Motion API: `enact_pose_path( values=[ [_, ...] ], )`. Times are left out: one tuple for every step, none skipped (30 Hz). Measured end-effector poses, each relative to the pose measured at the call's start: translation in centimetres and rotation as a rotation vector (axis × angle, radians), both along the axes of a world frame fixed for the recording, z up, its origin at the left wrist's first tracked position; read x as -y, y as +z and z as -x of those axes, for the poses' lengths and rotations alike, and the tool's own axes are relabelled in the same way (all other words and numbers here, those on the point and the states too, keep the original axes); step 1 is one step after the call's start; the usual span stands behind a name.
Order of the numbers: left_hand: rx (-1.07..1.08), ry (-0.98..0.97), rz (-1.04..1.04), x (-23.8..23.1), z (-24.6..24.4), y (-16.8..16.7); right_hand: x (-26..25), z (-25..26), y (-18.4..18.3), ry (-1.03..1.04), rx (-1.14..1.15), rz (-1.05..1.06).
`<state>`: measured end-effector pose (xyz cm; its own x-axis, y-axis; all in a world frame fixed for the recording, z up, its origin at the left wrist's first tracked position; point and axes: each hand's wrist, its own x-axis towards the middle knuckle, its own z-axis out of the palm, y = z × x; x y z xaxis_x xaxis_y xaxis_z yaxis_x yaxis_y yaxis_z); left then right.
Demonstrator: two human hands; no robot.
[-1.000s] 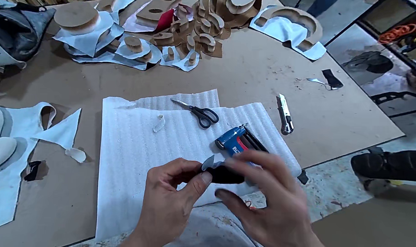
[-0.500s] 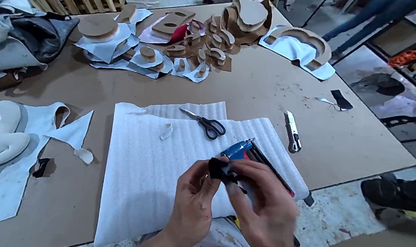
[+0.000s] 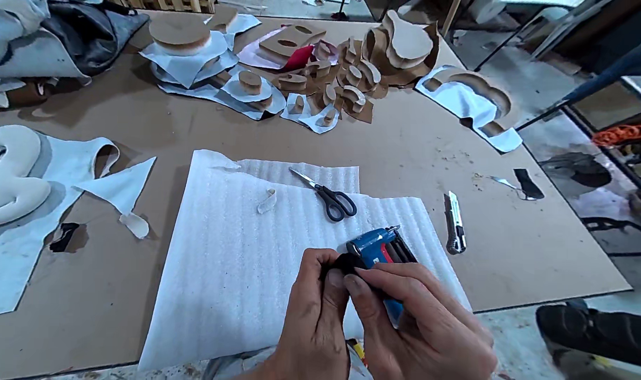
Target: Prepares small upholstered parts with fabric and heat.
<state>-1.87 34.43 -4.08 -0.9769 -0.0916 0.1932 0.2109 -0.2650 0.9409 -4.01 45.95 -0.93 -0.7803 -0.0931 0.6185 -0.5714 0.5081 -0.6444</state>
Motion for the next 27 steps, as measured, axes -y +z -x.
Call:
enact_pose_path(
  values=[
    [0.05, -0.028, -0.132, -0.1, -0.1, 0.3, -0.1, 0.1, -0.1, 0.027, 0.033, 0.024],
    [0.093, -0.053, -0.252, -0.2, -0.2, 0.6, -0.3, 0.2, -0.1, 0.063, 0.084, 0.062],
    [0.125, -0.076, -0.345, -0.2, -0.2, 0.9, -0.5, 0.4, -0.1, 0.105, 0.143, 0.113],
    [0.151, -0.105, -0.415, -0.1, -0.3, 1.2, -0.7, 0.6, 0.0, 0.148, 0.205, 0.17],
    [0.17, -0.136, -0.471, 0.0, -0.2, 1.5, -0.9, 0.7, 0.1, 0.188, 0.259, 0.223],
    [0.192, -0.17, -0.519, 0.2, -0.1, 1.6, -1.1, 0.9, 0.2, 0.218, 0.301, 0.264],
    [0.217, -0.203, -0.56, 0.4, 0.0, 1.7, -1.2, 1.1, 0.3, 0.238, 0.326, 0.289],
    [0.242, -0.237, -0.59, 0.6, 0.1, 1.8, -1.4, 1.2, 0.3, 0.253, 0.345, 0.303],
    [0.266, -0.275, -0.613, 0.8, 0.3, 1.8, -1.5, 1.4, 0.2, 0.268, 0.358, 0.313],
    [0.285, -0.311, -0.619, 1.1, 0.5, 1.7, -1.7, 1.5, 0.2, 0.283, 0.369, 0.319],
    [0.296, -0.348, -0.608, 1.4, 0.6, 1.7, -1.9, 1.6, 0.1, 0.303, 0.382, 0.319],
    [0.304, -0.383, -0.589, 1.8, 0.8, 1.6, -2.1, 1.7, 0.1, 0.329, 0.395, 0.324],
    [0.314, -0.413, -0.559, 2.2, 0.9, 1.7, -2.2, 1.8, 0.0, 0.359, 0.407, 0.334],
    [0.336, -0.435, -0.529, 2.6, 1.1, 1.8, -2.1, 1.9, -0.1, 0.376, 0.416, 0.354],
    [0.362, -0.454, -0.506, 2.9, 1.2, 1.9, -2.1, 1.9, -0.3, 0.378, 0.424, 0.368],
    [0.388, -0.463, -0.495, 3.1, 1.4, 2.0, -2.1, 2.0, -0.4, 0.38, 0.441, 0.368],
    [0.403, -0.466, -0.486, 3.3, 1.5, 1.9, -2.2, 2.2, -0.6, 0.39, 0.459, 0.362],
    [0.414, -0.466, -0.477, 3.4, 1.6, 1.9, -2.2, 2.3, -0.7, 0.405, 0.478, 0.366],
    [0.427, -0.467, -0.465, 3.5, 1.7, 1.8, -2.1, 2.4, -1.0, 0.431, 0.49, 0.392],
    [0.449, -0.467, -0.455, 3.6, 1.8, 1.7, -1.9, 2.5, -1.3, 0.459, 0.496, 0.433],
    [0.483, -0.469, -0.452, 3.8, 2.0, 1.7, -1.7, 2.5, -1.6, 0.479, 0.499, 0.465],
    [0.526, -0.473, -0.454, 3.8, 2.1, 1.7, -1.6, 2.5, -2.0, 0.485, 0.498, 0.485],
    [0.564, -0.488, -0.468, 3.9, 2.2, 1.6, -1.5, 2.5, -2.3, 0.48, 0.491, 0.505],
    [0.585, -0.515, -0.49, 4.1, 2.3, 1.4, -1.4, 2.5, -2.6, 0.466, 0.478, 0.53],
    [0.573, -0.55, -0.495, 4.4, 2.3, 1.1, -1.2, 2.4, -2.8, 0.448, 0.463, 0.548],
    [0.524, -0.57, -0.436, 4.8, 2.3, 0.8, -1.1, 2.4, -3.0, 0.433, 0.449, 0.569],
    [0.445, -0.544, -0.283, 5.2, 2.3, 0.6, -0.9, 2.3, -3.2, 0.416, 0.447, 0.598]
  ],
)
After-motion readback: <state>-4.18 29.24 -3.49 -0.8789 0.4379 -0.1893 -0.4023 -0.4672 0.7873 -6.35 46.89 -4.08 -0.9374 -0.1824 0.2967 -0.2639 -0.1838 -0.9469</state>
